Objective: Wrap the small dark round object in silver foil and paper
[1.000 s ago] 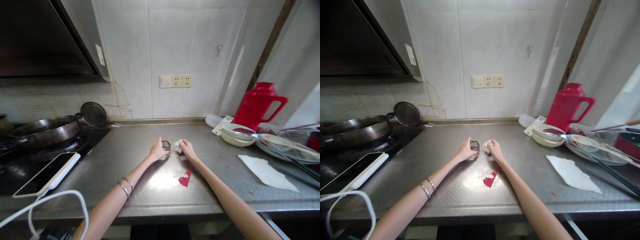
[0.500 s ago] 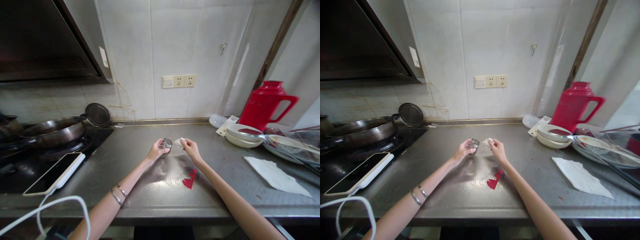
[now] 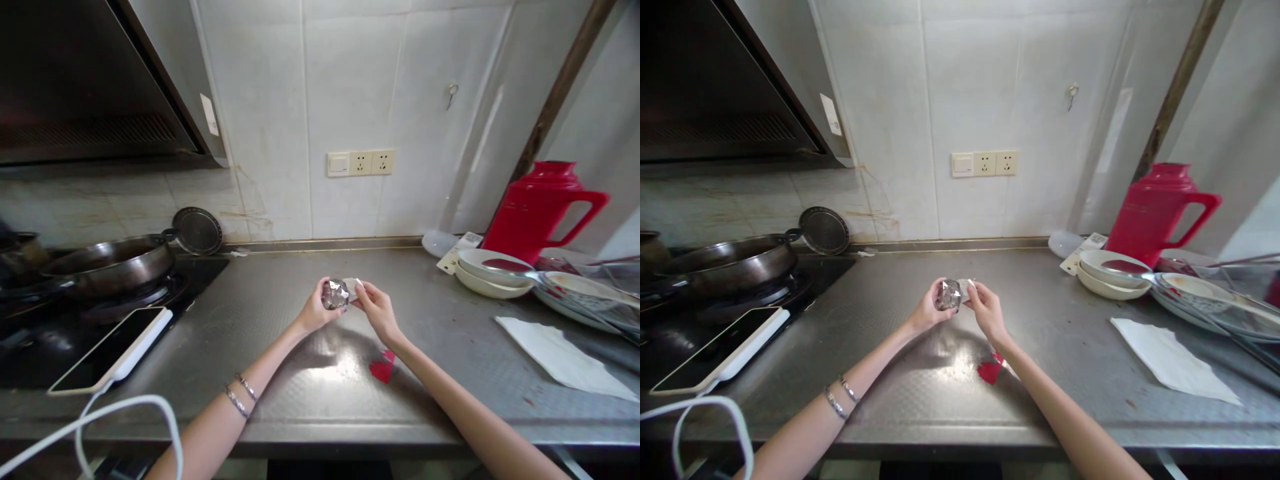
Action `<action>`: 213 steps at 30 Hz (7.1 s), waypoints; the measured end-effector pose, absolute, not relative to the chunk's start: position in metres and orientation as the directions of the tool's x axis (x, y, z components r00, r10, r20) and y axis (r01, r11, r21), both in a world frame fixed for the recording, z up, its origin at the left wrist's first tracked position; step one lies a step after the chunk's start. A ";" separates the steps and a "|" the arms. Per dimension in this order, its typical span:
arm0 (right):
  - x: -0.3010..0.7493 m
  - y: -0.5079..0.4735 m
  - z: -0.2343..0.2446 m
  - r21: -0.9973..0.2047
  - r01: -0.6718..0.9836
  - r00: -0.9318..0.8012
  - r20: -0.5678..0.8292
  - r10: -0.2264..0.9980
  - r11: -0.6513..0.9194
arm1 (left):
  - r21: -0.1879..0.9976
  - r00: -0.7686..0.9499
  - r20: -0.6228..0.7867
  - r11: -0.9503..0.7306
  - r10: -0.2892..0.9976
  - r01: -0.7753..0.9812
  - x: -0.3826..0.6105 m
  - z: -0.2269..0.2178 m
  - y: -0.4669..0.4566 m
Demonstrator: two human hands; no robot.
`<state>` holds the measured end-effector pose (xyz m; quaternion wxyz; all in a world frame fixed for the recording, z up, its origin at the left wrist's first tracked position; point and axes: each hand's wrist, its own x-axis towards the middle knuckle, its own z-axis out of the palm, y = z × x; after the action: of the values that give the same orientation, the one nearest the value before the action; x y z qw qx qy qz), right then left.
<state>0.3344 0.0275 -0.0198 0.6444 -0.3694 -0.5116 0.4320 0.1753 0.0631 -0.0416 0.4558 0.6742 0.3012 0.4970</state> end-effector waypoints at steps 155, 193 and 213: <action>0.334 0.028 -0.002 -0.696 0.366 0.133 0.696 0.706 0.618 | 0.955 0.227 0.294 -0.296 0.928 -0.023 0.177 -0.011 0.043; 0.341 0.036 -0.003 -0.776 0.262 0.273 0.630 0.727 0.573 | 0.976 0.269 0.218 -0.208 0.938 -0.065 0.180 -0.005 0.041; 0.325 0.017 -0.013 -0.684 0.313 0.013 0.697 0.717 0.659 | 0.980 0.244 0.163 -0.129 0.956 -0.151 0.173 -0.016 0.051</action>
<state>0.3249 0.0165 -0.0132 0.6033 -0.3776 -0.6822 0.1674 0.1732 0.0509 -0.0163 0.5540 0.5612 0.3586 0.4995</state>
